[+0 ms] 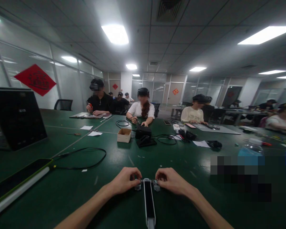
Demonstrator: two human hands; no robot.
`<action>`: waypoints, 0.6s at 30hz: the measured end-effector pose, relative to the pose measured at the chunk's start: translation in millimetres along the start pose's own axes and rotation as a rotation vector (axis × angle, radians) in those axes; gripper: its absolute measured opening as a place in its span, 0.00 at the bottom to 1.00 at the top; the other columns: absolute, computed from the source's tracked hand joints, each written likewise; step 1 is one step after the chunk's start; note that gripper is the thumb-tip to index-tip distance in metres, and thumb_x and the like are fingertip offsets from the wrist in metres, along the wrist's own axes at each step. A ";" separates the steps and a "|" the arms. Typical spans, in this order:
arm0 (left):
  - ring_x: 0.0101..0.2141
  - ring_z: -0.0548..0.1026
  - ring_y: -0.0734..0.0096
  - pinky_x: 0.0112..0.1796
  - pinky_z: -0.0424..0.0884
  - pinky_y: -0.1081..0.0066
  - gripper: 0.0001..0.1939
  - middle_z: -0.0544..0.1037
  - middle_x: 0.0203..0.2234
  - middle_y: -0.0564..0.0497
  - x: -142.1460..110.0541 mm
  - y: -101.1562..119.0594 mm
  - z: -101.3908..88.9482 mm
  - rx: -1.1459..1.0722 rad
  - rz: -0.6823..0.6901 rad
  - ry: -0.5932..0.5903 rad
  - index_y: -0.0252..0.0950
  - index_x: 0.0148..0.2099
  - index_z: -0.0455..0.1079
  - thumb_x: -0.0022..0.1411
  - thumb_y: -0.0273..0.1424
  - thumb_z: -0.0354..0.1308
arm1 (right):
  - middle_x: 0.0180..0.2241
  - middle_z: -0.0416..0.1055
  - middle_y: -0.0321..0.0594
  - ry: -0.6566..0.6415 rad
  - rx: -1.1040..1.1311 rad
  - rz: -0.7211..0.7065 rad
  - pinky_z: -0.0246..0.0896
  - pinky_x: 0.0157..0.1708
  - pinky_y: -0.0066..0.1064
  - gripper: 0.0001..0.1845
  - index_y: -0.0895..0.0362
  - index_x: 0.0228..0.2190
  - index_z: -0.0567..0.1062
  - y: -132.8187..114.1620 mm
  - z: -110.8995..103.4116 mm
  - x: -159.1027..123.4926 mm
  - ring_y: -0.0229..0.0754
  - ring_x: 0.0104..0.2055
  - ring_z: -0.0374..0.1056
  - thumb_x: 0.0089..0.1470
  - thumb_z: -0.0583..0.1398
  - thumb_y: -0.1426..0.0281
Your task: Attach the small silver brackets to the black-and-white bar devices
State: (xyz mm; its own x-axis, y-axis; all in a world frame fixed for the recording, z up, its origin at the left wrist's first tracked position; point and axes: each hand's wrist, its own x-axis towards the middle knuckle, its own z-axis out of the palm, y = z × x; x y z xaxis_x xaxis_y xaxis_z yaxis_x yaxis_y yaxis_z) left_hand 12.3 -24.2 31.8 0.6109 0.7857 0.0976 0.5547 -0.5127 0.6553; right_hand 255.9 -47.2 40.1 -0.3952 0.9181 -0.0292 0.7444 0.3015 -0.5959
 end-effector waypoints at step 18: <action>0.30 0.71 0.74 0.32 0.66 0.76 0.08 0.77 0.33 0.53 1.3 -6.6 2.7 -0.011 0.023 -0.006 0.34 0.40 0.72 0.58 0.31 0.57 | 0.30 0.73 0.39 -0.010 0.026 0.016 0.55 0.27 0.25 0.11 0.60 0.36 0.77 -11.0 1.6 -0.7 0.36 0.29 0.65 0.52 0.58 0.69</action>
State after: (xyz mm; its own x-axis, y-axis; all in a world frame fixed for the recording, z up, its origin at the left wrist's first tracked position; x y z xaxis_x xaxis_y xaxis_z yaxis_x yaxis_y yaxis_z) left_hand 11.0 -20.8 25.6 0.6272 0.7713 0.1082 0.5341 -0.5271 0.6610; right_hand 247.2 -51.6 45.3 -0.3887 0.9201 -0.0473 0.7364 0.2795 -0.6161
